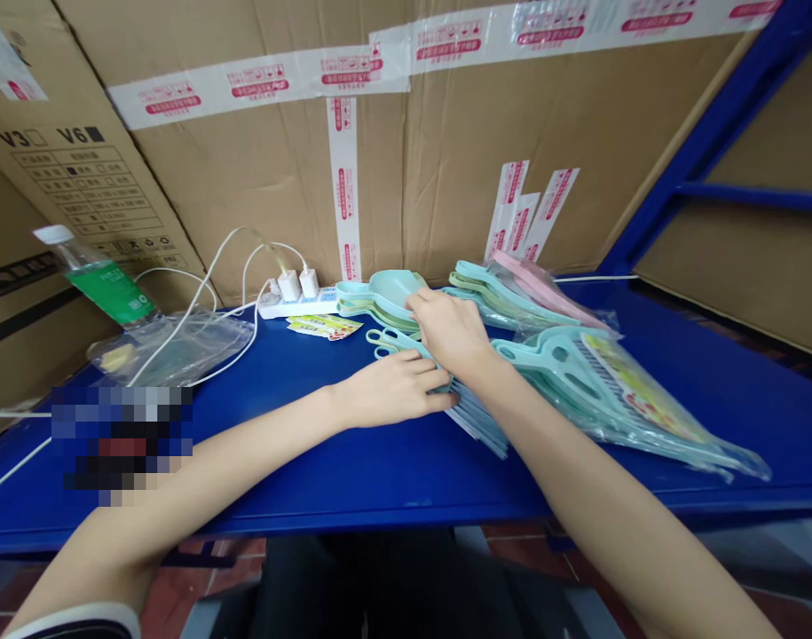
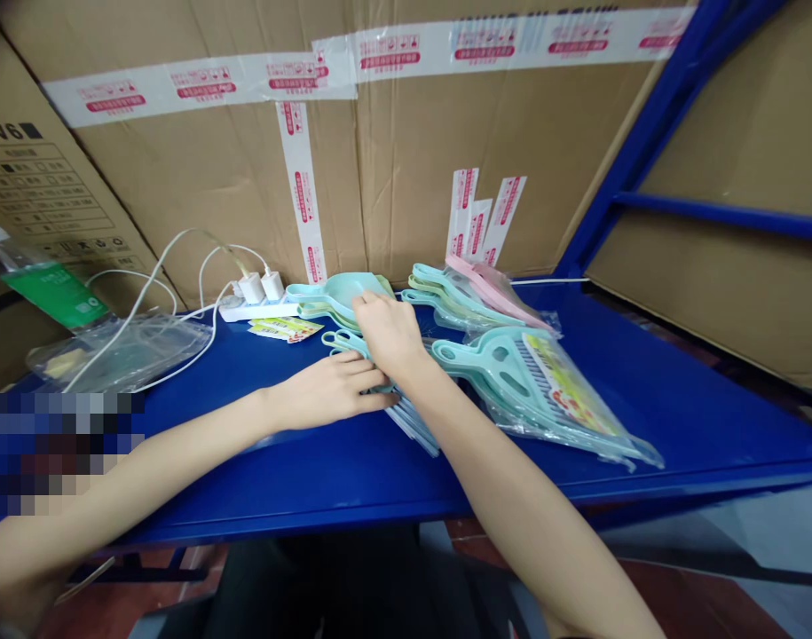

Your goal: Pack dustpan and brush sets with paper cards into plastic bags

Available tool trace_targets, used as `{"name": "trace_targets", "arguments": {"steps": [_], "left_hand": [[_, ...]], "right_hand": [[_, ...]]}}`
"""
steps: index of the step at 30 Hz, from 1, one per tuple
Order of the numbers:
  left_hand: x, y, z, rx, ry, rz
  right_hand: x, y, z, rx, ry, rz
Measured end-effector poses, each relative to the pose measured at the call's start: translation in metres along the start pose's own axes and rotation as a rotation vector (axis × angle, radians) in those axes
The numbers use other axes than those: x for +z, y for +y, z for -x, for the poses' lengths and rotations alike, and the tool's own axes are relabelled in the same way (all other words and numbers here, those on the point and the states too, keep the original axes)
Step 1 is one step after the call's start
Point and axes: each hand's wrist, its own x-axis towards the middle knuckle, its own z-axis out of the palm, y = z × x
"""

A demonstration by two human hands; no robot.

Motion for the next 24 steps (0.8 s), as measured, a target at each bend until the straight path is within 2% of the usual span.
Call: {"name": "trace_targets", "arguments": {"steps": [4, 8, 11, 13, 18, 22, 24], "left_hand": [[0.000, 0.002, -0.001, 0.032, 0.037, -0.037], [-0.003, 0.007, 0.001, 0.141, 0.085, -0.105], [-0.013, 0.010, 0.008, 0.180, 0.133, -0.102], [-0.024, 0.013, 0.017, 0.166, 0.124, -0.091], [-0.062, 0.020, 0.055, 0.053, -0.003, -0.086], [-0.081, 0.031, 0.102, -0.119, -0.118, -0.084], [-0.085, 0.040, 0.129, -0.199, -0.066, -0.051]], "right_hand": [[0.000, -0.001, 0.001, -0.014, 0.018, -0.001], [0.003, -0.001, 0.003, -0.052, 0.045, -0.002], [0.003, -0.002, 0.006, -0.089, 0.062, -0.002], [0.003, -0.003, 0.007, -0.110, 0.071, -0.006], [0.003, -0.009, 0.011, -0.182, 0.092, -0.034], [0.003, -0.015, 0.016, -0.241, 0.090, -0.040], [0.003, -0.019, 0.020, -0.260, 0.085, -0.028]]}}
